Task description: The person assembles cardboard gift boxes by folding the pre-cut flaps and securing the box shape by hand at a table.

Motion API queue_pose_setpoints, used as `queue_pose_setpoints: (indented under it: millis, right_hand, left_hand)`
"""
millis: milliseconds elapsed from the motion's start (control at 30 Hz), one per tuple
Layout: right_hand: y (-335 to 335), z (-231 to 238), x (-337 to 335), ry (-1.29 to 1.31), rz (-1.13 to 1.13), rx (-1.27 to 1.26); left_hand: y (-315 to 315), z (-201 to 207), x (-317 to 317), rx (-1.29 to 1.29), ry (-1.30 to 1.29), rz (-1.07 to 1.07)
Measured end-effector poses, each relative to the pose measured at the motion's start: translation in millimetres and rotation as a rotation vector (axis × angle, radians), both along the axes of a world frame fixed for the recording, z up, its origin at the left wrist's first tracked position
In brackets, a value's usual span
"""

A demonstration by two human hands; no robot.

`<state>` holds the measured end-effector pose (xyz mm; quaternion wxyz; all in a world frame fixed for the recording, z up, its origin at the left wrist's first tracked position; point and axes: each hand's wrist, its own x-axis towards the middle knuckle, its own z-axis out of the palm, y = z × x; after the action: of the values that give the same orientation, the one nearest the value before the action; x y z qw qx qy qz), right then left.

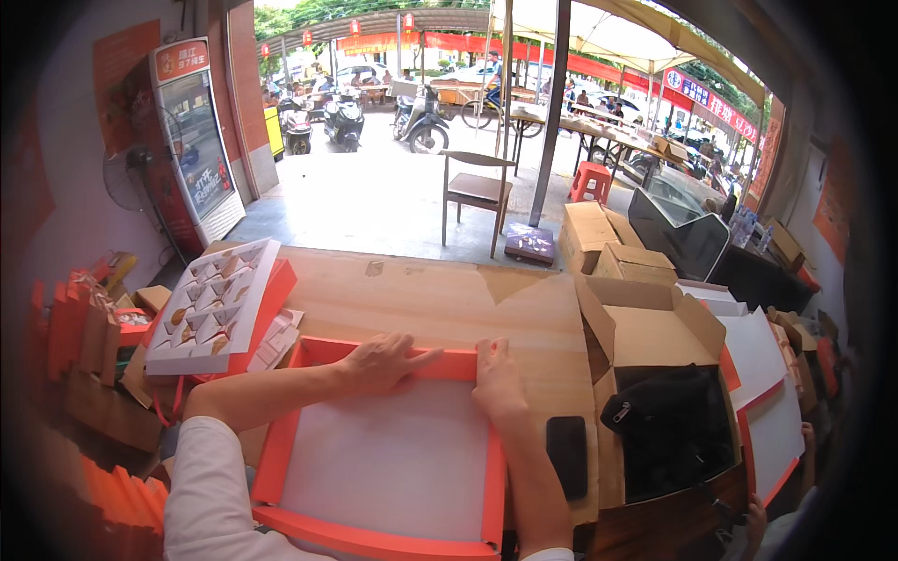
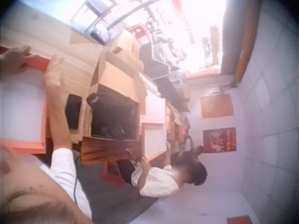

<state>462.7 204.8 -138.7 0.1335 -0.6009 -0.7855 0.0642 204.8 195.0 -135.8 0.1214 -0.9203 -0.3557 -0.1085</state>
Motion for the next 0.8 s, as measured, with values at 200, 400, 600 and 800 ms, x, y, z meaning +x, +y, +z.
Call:
queue_pose_setpoints:
  millis: [200,400,600,800]
  right_hand:
    - [3.8,-9.1,-1.5,0.009,-0.013,0.031]
    - [12.9,-32.0,1.7,-0.025,0.0,0.134]
    - [6.2,-23.4,2.3,-0.01,0.066,0.172]
    - [1.2,-11.5,2.1,0.034,0.07,0.089]
  left_hand:
    - [-0.8,-1.5,-1.1,-0.018,0.013,0.025]
    - [-4.0,3.2,2.3,-0.044,0.026,0.036]
    - [-4.2,0.9,-0.4,-0.022,0.054,0.053]
    - [-0.1,-4.5,-2.5,0.023,0.038,0.023]
